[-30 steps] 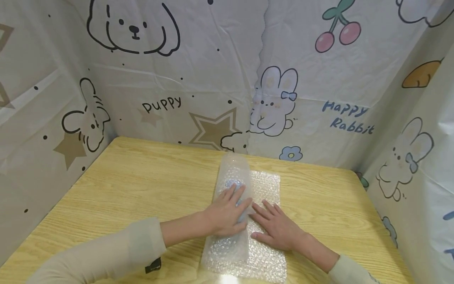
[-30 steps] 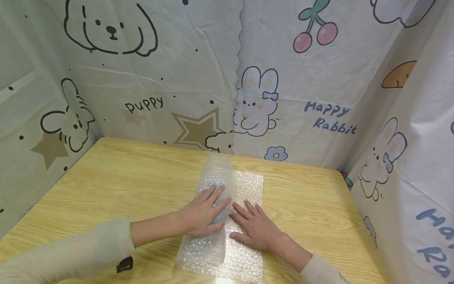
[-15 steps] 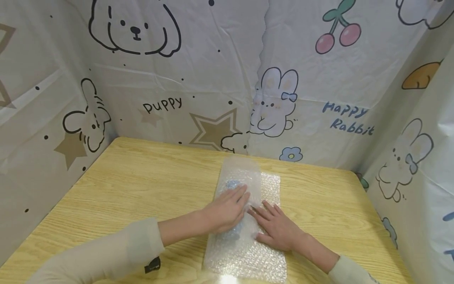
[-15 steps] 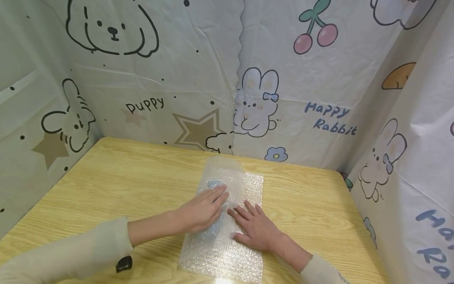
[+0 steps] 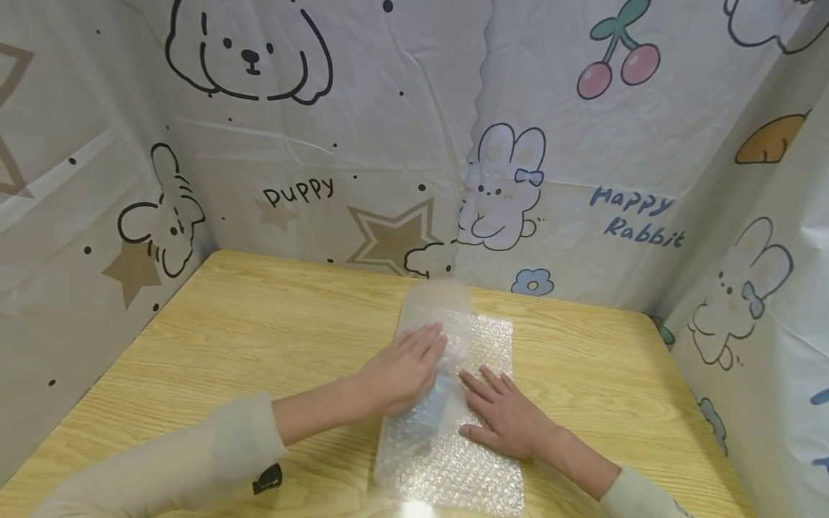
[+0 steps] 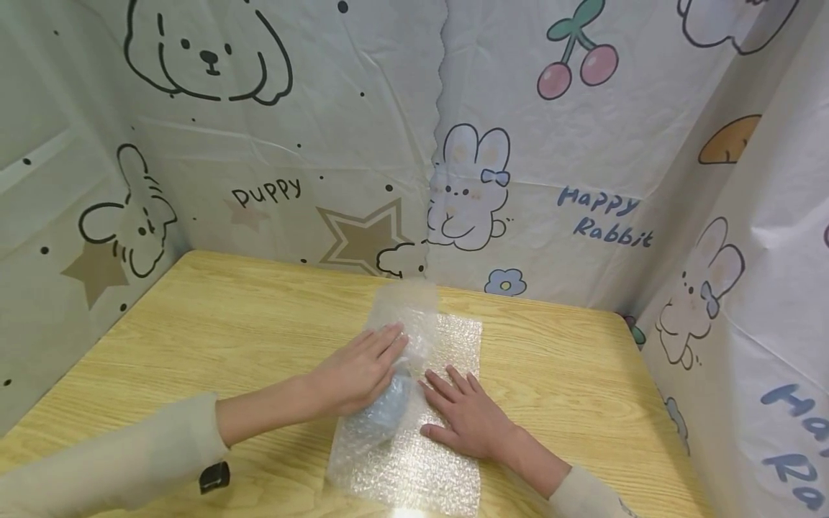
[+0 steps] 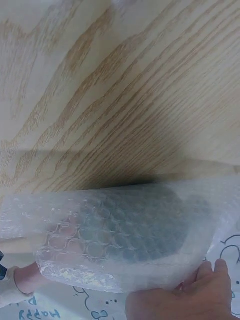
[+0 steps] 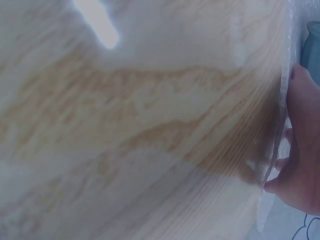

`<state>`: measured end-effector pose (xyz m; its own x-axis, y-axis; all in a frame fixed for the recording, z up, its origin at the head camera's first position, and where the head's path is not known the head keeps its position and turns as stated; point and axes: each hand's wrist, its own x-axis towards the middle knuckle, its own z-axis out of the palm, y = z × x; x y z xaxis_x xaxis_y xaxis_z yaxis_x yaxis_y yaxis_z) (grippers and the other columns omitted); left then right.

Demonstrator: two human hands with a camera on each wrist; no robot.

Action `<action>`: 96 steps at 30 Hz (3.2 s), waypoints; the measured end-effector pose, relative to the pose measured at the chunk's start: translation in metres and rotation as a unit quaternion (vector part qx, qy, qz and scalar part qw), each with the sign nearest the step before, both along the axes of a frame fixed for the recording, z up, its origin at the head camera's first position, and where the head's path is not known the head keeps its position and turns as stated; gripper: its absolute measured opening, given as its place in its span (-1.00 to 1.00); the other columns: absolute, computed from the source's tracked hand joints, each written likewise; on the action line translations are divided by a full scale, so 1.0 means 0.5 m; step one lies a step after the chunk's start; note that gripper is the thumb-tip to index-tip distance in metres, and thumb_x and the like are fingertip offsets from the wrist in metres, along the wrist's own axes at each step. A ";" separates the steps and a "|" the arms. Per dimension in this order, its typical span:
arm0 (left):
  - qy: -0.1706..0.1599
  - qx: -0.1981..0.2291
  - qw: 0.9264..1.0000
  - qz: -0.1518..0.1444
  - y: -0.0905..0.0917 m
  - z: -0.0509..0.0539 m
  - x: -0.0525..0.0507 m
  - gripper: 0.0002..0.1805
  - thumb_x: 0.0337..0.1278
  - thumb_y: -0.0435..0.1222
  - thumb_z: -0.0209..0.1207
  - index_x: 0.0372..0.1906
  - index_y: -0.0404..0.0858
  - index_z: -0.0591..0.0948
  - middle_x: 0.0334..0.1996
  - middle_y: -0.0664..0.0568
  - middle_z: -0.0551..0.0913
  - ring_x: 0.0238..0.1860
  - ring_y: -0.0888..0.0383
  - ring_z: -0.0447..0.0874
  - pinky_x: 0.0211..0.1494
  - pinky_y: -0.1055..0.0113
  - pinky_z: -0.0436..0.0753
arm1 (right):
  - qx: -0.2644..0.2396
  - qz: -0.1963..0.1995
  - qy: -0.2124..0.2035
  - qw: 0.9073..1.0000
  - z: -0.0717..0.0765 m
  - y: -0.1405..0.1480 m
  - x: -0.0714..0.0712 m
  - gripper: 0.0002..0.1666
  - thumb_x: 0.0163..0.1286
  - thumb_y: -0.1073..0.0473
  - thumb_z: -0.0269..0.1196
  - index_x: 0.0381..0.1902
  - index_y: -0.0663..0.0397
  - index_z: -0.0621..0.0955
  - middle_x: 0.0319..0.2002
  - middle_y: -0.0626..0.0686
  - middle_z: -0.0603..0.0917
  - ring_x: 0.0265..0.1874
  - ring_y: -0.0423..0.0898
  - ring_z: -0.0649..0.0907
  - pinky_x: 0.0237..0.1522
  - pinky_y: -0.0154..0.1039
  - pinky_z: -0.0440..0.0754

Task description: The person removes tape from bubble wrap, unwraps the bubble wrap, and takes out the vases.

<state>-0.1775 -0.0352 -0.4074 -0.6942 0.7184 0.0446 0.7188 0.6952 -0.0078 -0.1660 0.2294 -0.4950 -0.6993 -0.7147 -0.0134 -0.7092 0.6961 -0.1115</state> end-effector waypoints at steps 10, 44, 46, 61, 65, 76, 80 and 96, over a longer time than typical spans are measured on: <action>0.006 0.021 1.000 0.013 -0.030 0.006 -0.006 -0.38 0.57 -0.13 -0.18 0.53 -0.37 0.15 0.54 -0.24 0.02 0.54 -0.12 -0.02 0.53 -0.03 0.05 | -0.002 0.004 0.019 1.000 0.000 -0.002 -0.001 -0.18 0.54 -0.33 -0.06 0.55 0.02 0.24 0.54 0.12 0.16 0.47 0.32 0.13 0.35 0.39 0.18; 0.056 0.109 0.992 0.036 -0.181 -0.073 -0.005 -0.38 0.49 -0.17 -0.03 0.48 -0.43 0.24 0.45 -0.30 0.24 0.45 -0.19 0.21 0.45 -0.16 0.21 | -0.018 0.002 0.000 1.000 0.003 -0.001 0.006 -0.20 0.55 -0.29 -0.05 0.57 0.00 0.20 0.54 0.15 0.16 0.46 0.37 0.12 0.34 0.43 0.15; 0.051 0.115 0.991 0.041 -0.186 -0.077 -0.004 -0.37 0.47 -0.19 -0.01 0.49 -0.41 0.23 0.46 -0.30 0.23 0.46 -0.20 0.20 0.45 -0.17 0.21 | -0.016 0.001 -0.002 1.000 0.003 -0.001 0.006 -0.19 0.55 -0.29 -0.05 0.57 -0.01 0.20 0.54 0.14 0.15 0.46 0.36 0.12 0.34 0.42 0.15; -0.175 0.340 0.914 0.135 -0.248 -0.095 -0.001 -0.30 0.45 -0.39 -0.08 0.56 -0.43 -0.05 0.55 -0.29 -0.04 0.54 -0.20 -0.10 0.53 -0.13 -0.01 | -0.005 0.002 0.002 1.000 -0.004 -0.001 0.007 -0.19 0.55 -0.29 -0.04 0.57 0.00 0.20 0.55 0.13 0.14 0.46 0.35 0.12 0.36 0.40 0.15; -0.185 0.351 0.905 0.154 -0.266 -0.098 0.005 -0.41 0.53 -0.37 -0.21 0.53 -0.46 0.04 0.53 -0.31 0.05 0.52 -0.23 -0.04 0.52 -0.14 0.01 | -0.006 0.004 0.006 1.000 -0.002 -0.002 0.007 -0.19 0.55 -0.28 -0.03 0.57 0.01 0.20 0.54 0.14 0.15 0.46 0.36 0.14 0.35 0.40 0.15; -0.192 0.348 0.898 0.187 -0.316 -0.106 0.005 -0.32 0.58 0.01 -0.13 0.47 -0.44 0.23 0.44 -0.34 0.25 0.44 -0.32 0.17 0.45 -0.23 0.15 | -0.007 0.003 0.013 1.000 -0.009 -0.001 0.008 -0.18 0.55 -0.29 -0.04 0.58 -0.03 0.17 0.55 0.11 0.12 0.47 0.32 0.11 0.37 0.38 0.12; -0.196 0.337 0.900 0.193 -0.337 -0.111 0.006 -0.34 0.57 -0.07 -0.08 0.47 -0.48 0.21 0.43 -0.38 0.24 0.44 -0.34 0.15 0.45 -0.24 0.14 | -0.012 0.005 0.017 1.000 -0.006 -0.001 0.010 -0.19 0.54 -0.27 -0.01 0.57 0.00 0.19 0.54 0.14 0.14 0.46 0.35 0.13 0.36 0.40 0.13; -0.168 0.269 0.932 0.178 -0.398 -0.127 -0.006 -0.40 0.28 -0.42 0.06 0.36 -0.64 0.28 0.30 -0.50 0.37 0.33 -0.39 0.31 0.34 -0.23 0.36 | -0.007 -0.004 0.008 1.000 -0.009 0.000 0.010 -0.18 0.55 -0.30 -0.04 0.59 -0.07 0.14 0.56 0.08 0.09 0.49 0.30 0.08 0.40 0.36 0.08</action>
<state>-0.1804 -0.2341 -0.4711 -0.9236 0.3770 0.0697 0.3419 0.7276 0.5947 -0.1608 0.2292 -0.4997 -0.7046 -0.7096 0.0078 -0.7059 0.6998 -0.1095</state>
